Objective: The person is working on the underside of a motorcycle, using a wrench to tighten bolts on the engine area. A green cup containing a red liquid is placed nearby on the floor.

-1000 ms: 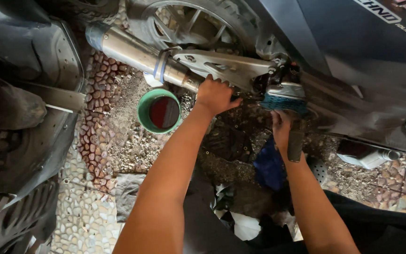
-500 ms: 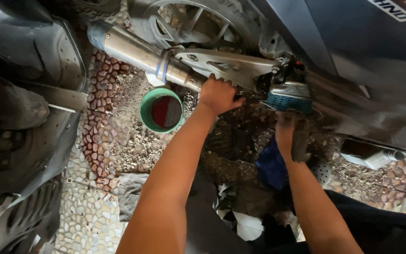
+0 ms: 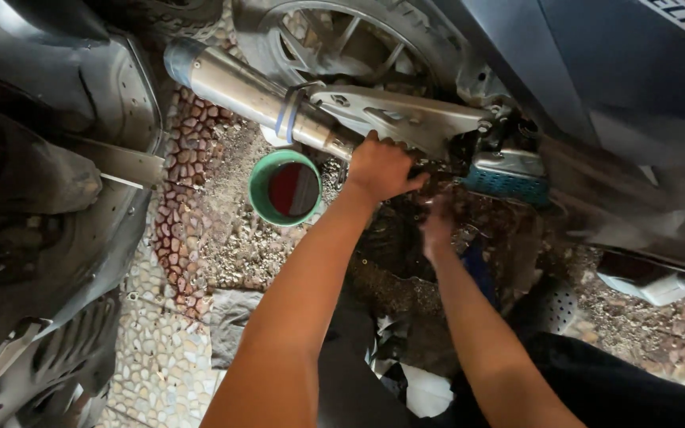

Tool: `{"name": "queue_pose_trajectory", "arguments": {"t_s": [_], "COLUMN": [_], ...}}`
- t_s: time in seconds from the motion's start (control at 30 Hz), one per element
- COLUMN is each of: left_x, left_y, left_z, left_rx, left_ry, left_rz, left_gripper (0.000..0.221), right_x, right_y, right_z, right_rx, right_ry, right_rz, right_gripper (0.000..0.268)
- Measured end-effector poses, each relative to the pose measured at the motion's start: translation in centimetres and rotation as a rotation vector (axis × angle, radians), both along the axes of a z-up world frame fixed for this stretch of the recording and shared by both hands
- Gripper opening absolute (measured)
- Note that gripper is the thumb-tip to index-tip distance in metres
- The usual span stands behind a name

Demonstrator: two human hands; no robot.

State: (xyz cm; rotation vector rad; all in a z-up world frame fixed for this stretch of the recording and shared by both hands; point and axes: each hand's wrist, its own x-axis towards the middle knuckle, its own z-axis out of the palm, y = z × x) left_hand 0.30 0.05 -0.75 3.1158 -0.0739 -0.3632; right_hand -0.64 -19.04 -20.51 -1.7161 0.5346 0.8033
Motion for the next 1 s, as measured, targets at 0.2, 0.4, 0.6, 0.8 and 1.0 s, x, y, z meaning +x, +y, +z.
{"name": "queue_pose_trajectory", "arguments": {"t_s": [0.2, 0.4, 0.6, 0.8, 1.0], "left_x": [0.0, 0.1, 0.0, -0.3, -0.3], "left_y": [0.0, 0.1, 0.0, 0.0, 0.2], "left_z": [0.0, 0.5, 0.6, 1.0, 0.5], "left_rx": [0.007, 0.0, 0.034, 0.029, 0.006], "left_ry": [-0.032, 0.015, 0.026, 0.038, -0.007], "left_rz": [-0.02, -0.026, -0.014, -0.004, -0.016], "left_gripper": [0.064, 0.065, 0.067, 0.066, 0.065], "right_x": [-2.4, -1.4, 0.2, 2.4, 4.6], "right_y": [1.8, -3.7, -10.6, -11.8, -9.9], "right_z": [-3.0, -3.0, 0.3, -0.6, 1.2], "right_rx": [0.84, 0.491, -0.101, -0.1, -0.072], "right_ry": [0.216, -0.309, -0.995, -1.067, -1.186], "right_rz": [-0.269, -0.302, 0.141, 0.343, 0.301], "right_gripper": [0.041, 0.023, 0.019, 0.021, 0.019]}}
